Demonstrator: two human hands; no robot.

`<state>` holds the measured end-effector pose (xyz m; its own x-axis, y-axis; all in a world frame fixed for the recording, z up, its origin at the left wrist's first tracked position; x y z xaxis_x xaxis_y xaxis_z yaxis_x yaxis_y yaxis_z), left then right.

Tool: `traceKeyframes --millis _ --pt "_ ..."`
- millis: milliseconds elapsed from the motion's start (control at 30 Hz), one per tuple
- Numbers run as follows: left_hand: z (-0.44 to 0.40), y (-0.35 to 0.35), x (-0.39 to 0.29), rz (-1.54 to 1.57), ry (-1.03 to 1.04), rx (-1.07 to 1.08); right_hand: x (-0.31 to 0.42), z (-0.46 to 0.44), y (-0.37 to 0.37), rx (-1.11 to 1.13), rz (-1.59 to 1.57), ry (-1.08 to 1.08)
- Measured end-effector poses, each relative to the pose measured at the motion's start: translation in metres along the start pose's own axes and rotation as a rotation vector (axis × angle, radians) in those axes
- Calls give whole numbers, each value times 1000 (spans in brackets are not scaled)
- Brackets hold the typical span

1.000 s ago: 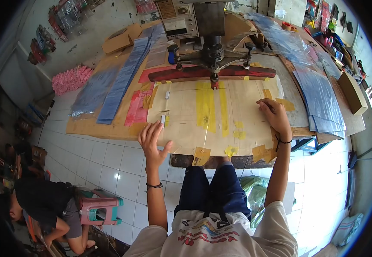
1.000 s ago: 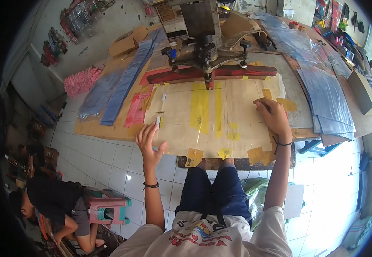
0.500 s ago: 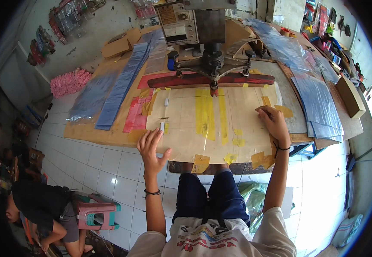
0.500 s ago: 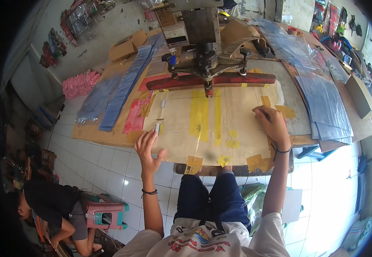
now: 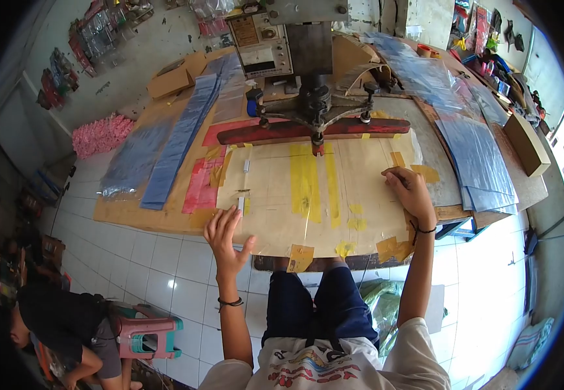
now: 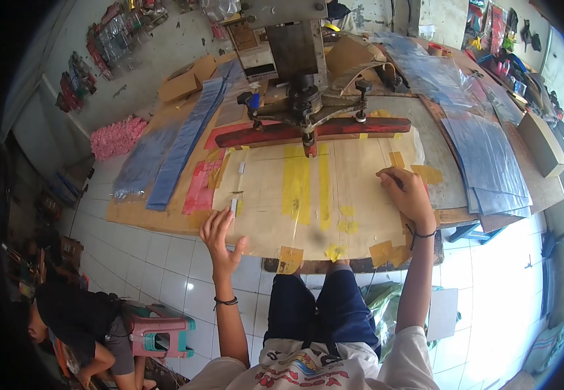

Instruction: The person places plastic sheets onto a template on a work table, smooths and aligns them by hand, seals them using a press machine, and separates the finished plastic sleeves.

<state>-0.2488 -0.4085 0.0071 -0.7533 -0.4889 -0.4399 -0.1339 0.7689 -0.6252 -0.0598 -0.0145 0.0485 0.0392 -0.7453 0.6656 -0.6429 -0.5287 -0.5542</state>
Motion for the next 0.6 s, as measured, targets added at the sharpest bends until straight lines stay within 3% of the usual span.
traceKeyframes --millis 600 --pt "-5 -5 -6 13 -19 13 -3 0 0 5 -23 37"
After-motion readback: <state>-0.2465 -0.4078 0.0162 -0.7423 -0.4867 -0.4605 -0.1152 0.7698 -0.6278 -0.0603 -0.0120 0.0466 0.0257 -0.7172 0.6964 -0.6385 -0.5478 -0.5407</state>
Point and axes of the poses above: each hand's wrist, its own z-axis away from the middle knuckle, its own y-axis out of the palm, x = y × z, the point moved 10 cm from there along -z, towards the middle knuckle, and after that the axes turned 10 degrees about -y, right-handed, at the moved point
